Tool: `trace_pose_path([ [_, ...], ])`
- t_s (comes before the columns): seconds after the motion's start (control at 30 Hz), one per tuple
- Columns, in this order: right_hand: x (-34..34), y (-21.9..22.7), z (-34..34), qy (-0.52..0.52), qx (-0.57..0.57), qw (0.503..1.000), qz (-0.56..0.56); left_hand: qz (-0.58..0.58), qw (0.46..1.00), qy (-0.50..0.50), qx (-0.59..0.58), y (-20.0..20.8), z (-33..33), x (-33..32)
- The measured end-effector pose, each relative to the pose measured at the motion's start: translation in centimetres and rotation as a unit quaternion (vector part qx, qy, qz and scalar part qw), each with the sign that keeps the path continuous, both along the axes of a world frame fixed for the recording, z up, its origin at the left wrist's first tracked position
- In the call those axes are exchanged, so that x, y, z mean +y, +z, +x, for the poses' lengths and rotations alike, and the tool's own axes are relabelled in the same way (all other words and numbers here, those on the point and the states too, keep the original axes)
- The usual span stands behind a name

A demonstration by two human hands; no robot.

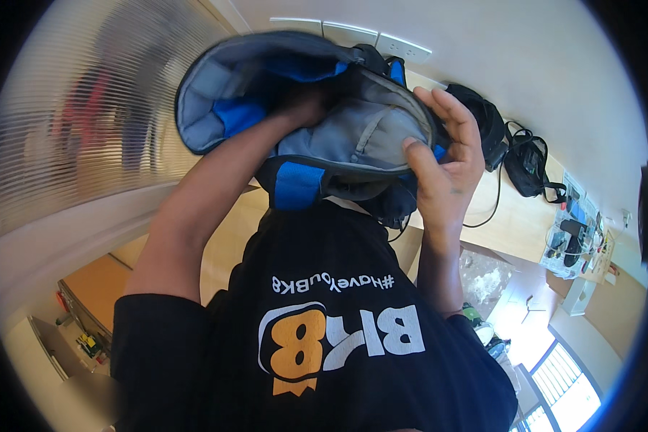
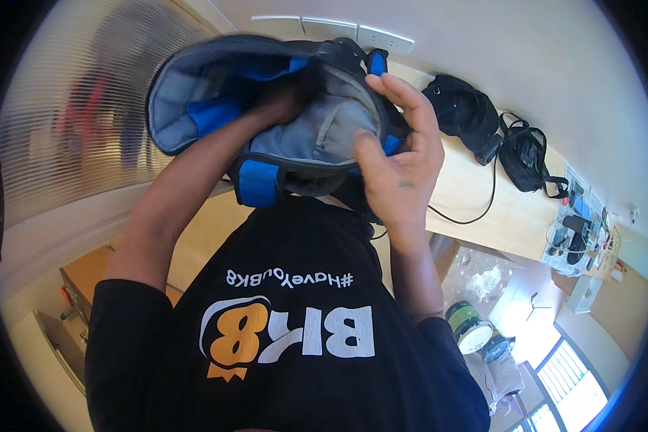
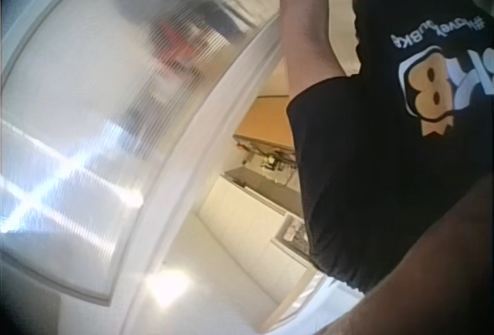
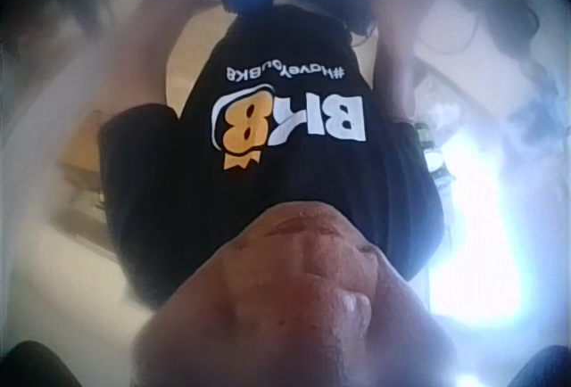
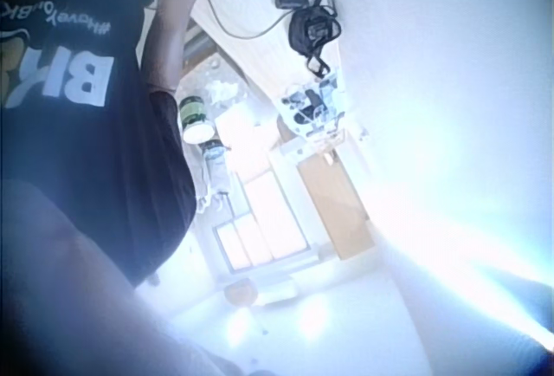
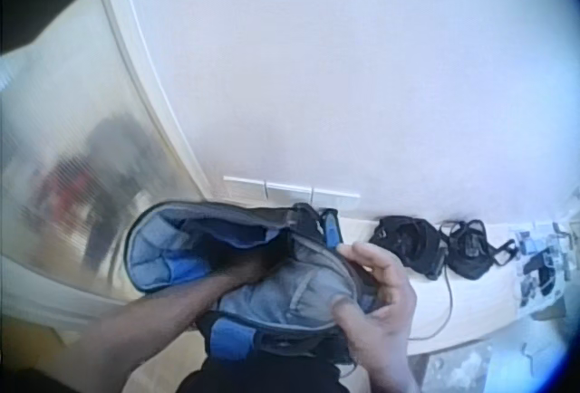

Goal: The person trims excess laminate from a white cabinet door using pliers and a flat metal tool. They retrieve tools from a purple bag and a blue backpack, then repeatedly cut and scrape the laminate edges to remove overhang.

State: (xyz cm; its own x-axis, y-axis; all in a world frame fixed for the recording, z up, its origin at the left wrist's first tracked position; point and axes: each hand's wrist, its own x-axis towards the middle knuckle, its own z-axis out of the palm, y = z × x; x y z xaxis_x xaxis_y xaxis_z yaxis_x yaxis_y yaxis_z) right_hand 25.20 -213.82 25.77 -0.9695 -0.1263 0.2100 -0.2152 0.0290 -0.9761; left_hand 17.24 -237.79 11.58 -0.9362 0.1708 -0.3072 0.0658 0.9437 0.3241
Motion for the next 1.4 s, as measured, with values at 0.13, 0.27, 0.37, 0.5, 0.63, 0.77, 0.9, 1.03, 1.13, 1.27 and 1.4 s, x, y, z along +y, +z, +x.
trace_pose_path([
  [0.13,-1.6,1.0,1.1,0.021,0.107,0.987,0.121,0.002,1.000,0.012,0.024,0.3,0.1,-0.4],
  [0.27,-3.4,0.3,1.5,0.099,0.147,0.980,0.092,0.004,0.999,0.026,0.037,0.6,0.6,-1.3],
  [0.37,-4.4,-0.9,2.0,0.130,0.155,0.976,0.084,0.006,0.999,0.032,0.042,0.6,1.4,-1.8],
  [0.5,-5.9,-2.6,2.5,0.219,0.186,0.955,0.070,0.010,0.997,0.043,0.060,0.5,1.9,-1.8],
  [0.63,-5.6,-2.9,2.4,0.236,0.182,0.953,0.056,0.014,0.997,0.043,0.066,0.4,1.7,-1.8],
  [0.77,-4.6,-2.6,2.3,0.205,0.171,0.960,0.080,0.013,0.997,0.040,0.062,0.3,1.5,-2.0],
  [0.9,-3.4,-4.5,1.7,0.199,0.188,0.959,0.066,0.009,0.997,0.040,0.067,0.2,0.9,-2.5],
  [1.03,-1.6,-11.2,-6.0,-0.031,-0.067,0.997,0.011,0.006,0.997,0.033,0.070,0.2,0.4,-2.7],
  [1.13,-3.4,-17.7,-11.4,0.003,-0.143,0.973,0.182,0.006,0.997,0.031,0.072,0.4,0.1,-2.6],
  [1.27,-6.7,-22.0,-13.1,0.122,-0.349,0.926,-0.077,0.007,0.997,0.029,0.076,0.7,-0.1,-2.9],
  [1.4,-9.1,-21.1,-13.8,0.057,-0.271,0.956,-0.092,0.010,0.996,0.041,0.080,1.1,0.6,-3.9],
])
